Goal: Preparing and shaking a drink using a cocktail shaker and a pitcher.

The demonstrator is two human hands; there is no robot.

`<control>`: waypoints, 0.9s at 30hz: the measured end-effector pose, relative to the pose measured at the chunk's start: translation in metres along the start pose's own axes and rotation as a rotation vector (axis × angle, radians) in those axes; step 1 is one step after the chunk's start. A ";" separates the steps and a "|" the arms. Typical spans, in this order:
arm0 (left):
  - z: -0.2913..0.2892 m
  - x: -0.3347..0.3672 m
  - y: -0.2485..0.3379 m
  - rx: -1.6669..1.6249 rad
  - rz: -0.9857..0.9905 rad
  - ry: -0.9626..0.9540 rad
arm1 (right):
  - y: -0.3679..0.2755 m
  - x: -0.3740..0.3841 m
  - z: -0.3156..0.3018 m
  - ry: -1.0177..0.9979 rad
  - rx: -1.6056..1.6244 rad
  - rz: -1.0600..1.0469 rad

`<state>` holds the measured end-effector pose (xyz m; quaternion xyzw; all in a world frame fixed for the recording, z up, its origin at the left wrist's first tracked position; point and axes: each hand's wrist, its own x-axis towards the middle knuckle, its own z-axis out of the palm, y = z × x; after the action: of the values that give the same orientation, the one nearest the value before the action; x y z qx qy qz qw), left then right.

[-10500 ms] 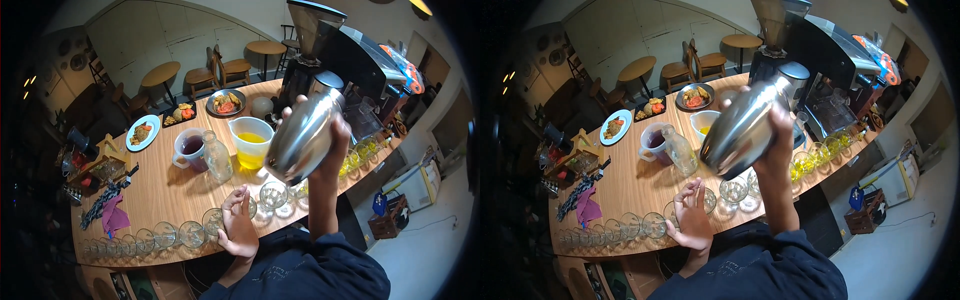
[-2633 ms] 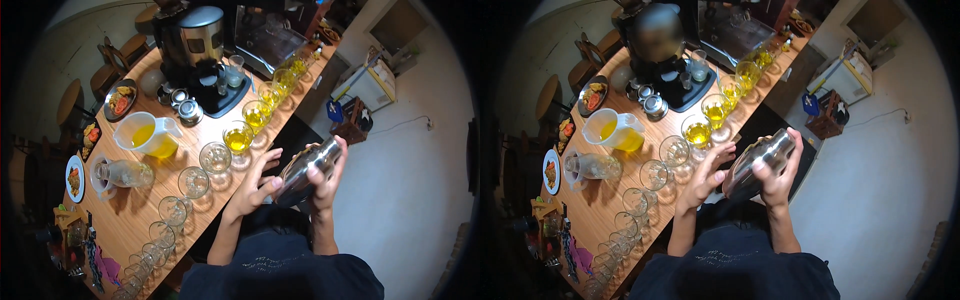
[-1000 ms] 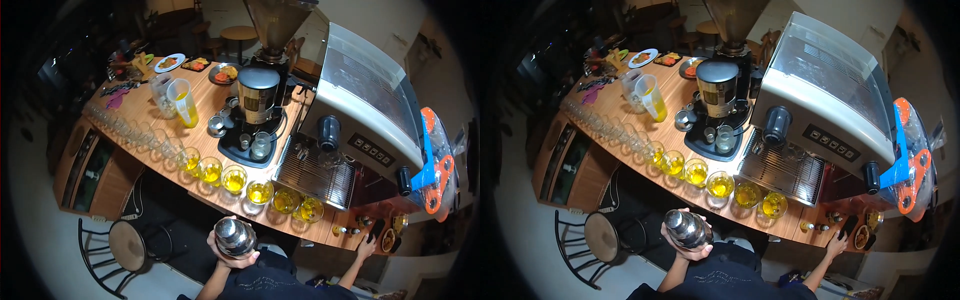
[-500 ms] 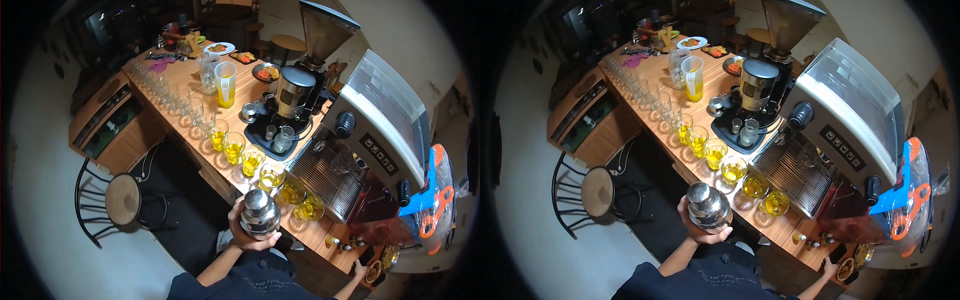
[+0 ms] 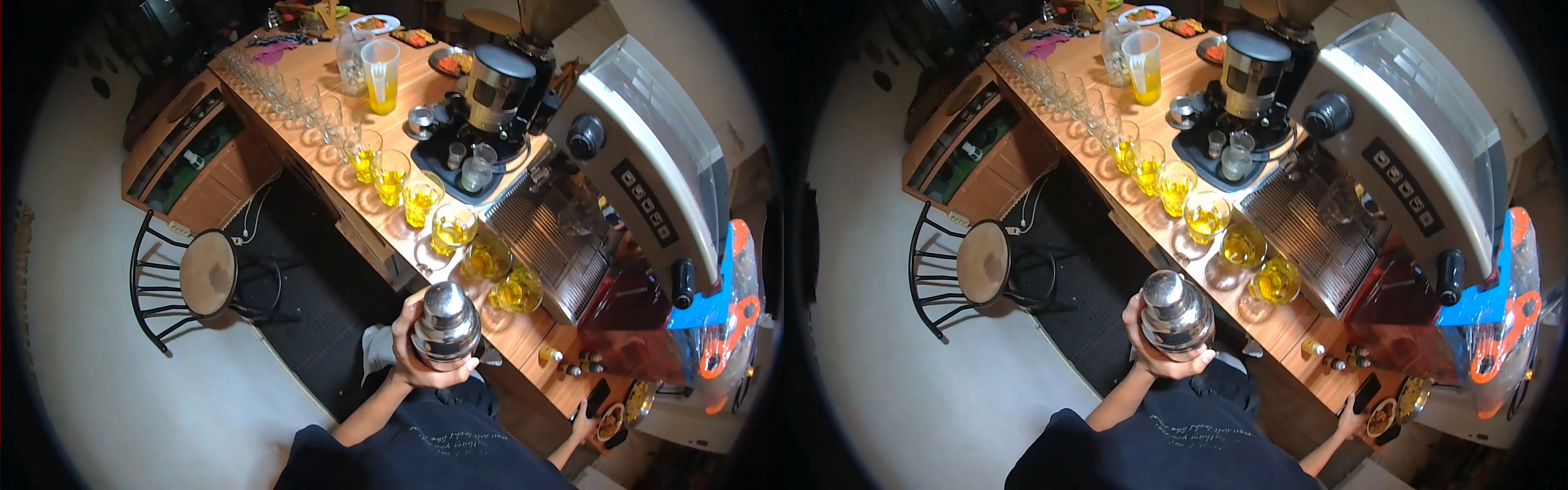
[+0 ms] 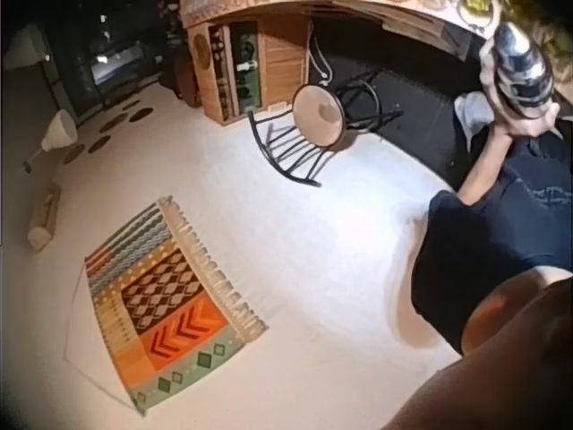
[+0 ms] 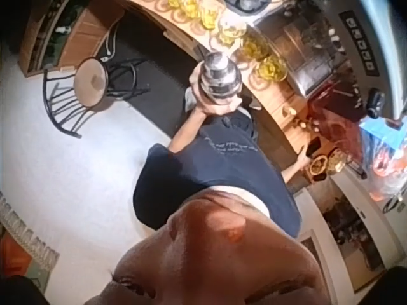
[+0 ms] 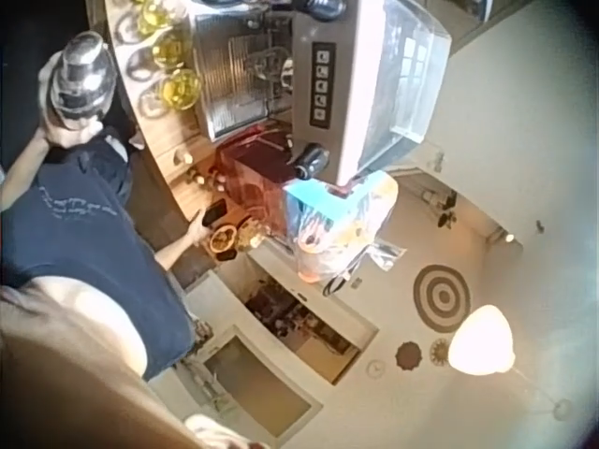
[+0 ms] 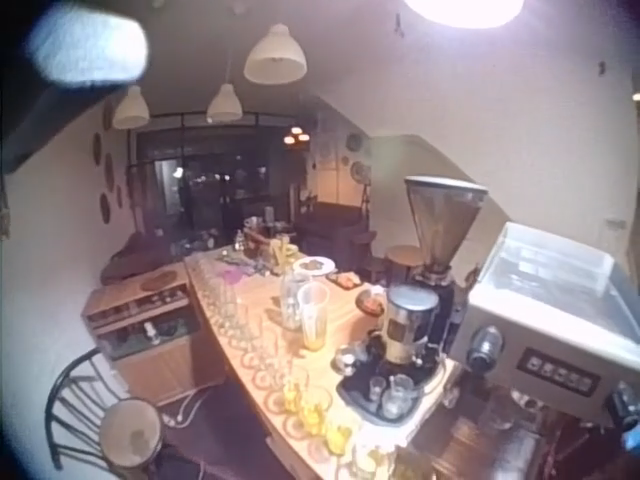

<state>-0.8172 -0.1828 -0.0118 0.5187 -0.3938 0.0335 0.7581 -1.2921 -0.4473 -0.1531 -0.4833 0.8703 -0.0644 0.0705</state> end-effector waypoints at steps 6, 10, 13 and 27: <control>-0.001 -0.006 -0.004 -0.006 0.012 0.005 | 0.033 0.031 0.017 -0.055 0.387 -0.332; 0.003 -0.019 -0.007 -0.005 -0.025 0.031 | 0.020 0.023 0.002 -0.106 0.397 -0.463; 0.003 -0.034 -0.014 0.031 -0.006 0.035 | 0.021 0.033 0.008 0.022 0.283 -0.452; 0.015 -0.060 -0.017 -0.055 -0.014 -0.022 | -0.001 0.008 -0.008 0.109 0.025 -0.406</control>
<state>-0.8592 -0.1818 -0.0598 0.5008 -0.3992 0.0116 0.7679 -1.2973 -0.4547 -0.1453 -0.6434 0.7568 -0.1143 0.0150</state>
